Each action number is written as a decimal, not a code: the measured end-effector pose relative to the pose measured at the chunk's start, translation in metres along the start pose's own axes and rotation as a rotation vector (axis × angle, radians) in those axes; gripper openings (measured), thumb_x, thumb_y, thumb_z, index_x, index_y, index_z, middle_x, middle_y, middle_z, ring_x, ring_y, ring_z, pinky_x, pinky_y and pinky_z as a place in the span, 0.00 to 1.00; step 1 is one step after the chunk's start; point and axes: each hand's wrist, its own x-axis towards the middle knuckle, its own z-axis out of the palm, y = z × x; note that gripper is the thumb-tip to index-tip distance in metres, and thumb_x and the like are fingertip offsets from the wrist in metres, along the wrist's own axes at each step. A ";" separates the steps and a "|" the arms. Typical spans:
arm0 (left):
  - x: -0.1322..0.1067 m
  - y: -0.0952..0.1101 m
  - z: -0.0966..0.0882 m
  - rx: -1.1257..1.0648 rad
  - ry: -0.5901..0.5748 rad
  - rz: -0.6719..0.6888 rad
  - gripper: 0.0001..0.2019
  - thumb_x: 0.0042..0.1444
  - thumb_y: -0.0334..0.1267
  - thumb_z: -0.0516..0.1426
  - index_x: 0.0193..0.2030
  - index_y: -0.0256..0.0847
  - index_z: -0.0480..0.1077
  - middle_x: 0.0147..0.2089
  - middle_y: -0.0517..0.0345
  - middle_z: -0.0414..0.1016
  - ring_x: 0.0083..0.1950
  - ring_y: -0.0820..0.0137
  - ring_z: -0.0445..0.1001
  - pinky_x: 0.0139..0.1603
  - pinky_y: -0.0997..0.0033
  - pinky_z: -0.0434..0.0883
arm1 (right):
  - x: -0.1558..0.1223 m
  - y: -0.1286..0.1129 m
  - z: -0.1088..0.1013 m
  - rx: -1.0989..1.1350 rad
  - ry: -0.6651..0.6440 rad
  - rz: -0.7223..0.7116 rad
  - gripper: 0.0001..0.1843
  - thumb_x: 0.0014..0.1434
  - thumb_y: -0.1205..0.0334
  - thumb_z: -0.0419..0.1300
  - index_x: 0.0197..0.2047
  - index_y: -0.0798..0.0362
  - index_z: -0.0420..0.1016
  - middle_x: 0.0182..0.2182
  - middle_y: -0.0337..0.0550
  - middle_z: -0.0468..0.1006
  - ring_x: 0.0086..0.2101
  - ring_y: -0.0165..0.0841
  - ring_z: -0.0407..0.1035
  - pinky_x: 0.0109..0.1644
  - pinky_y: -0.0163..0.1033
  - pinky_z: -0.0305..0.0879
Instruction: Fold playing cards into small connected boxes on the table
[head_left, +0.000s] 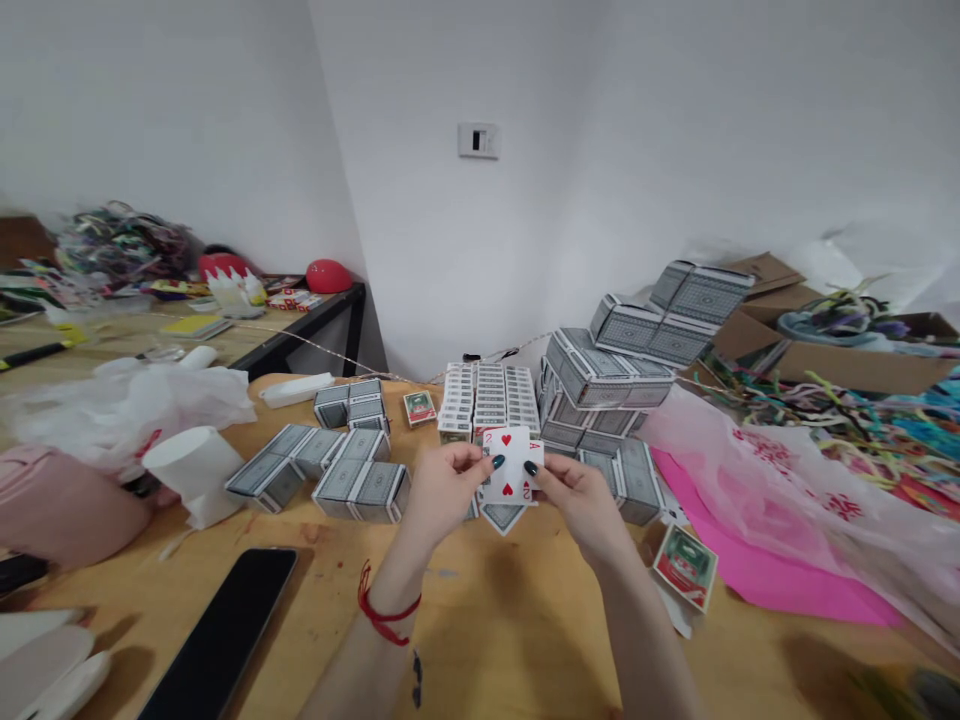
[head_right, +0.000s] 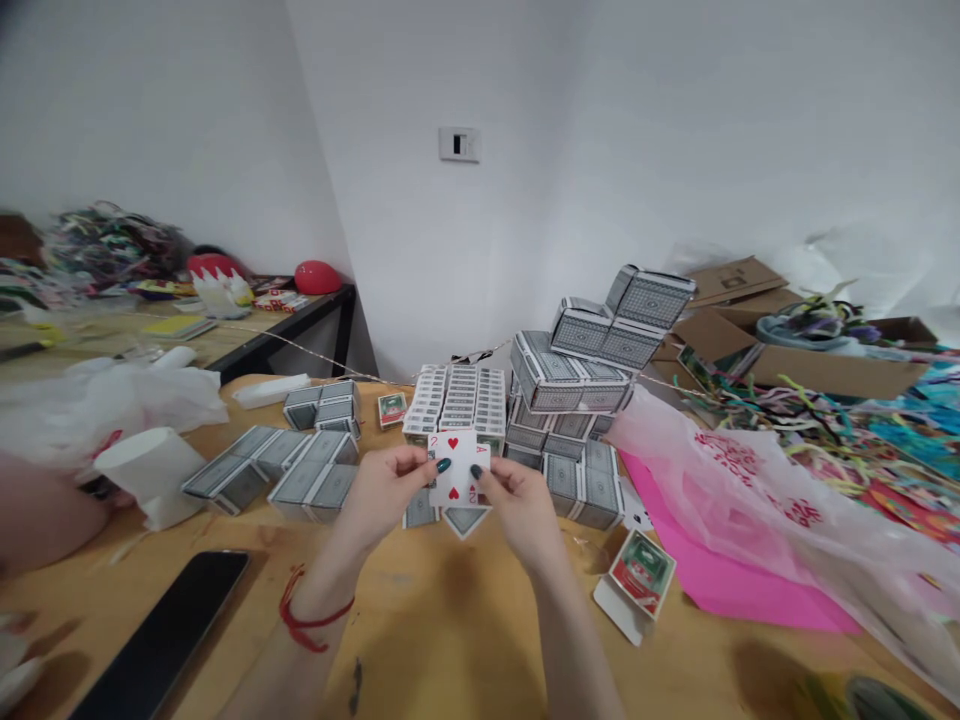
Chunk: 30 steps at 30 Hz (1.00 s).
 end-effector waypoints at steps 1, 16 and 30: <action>0.000 -0.001 -0.001 0.027 0.009 0.015 0.10 0.44 0.41 0.57 0.20 0.36 0.67 0.19 0.63 0.65 0.22 0.76 0.61 0.23 0.78 0.58 | -0.001 -0.002 0.000 0.008 -0.041 -0.005 0.17 0.48 0.52 0.62 0.39 0.53 0.78 0.32 0.43 0.80 0.31 0.35 0.72 0.38 0.40 0.68; -0.022 0.015 0.011 0.338 0.102 0.168 0.08 0.51 0.40 0.53 0.26 0.39 0.67 0.22 0.61 0.72 0.23 0.73 0.66 0.24 0.76 0.58 | -0.003 0.004 0.009 -0.424 0.156 -0.189 0.14 0.54 0.61 0.52 0.40 0.51 0.75 0.32 0.43 0.79 0.30 0.36 0.71 0.35 0.37 0.64; -0.030 0.024 0.015 0.332 0.105 0.170 0.07 0.52 0.38 0.52 0.27 0.40 0.68 0.27 0.58 0.76 0.27 0.71 0.73 0.27 0.76 0.64 | -0.001 0.003 0.010 -0.318 0.240 -0.367 0.18 0.53 0.60 0.54 0.48 0.51 0.69 0.39 0.46 0.78 0.37 0.34 0.73 0.41 0.38 0.68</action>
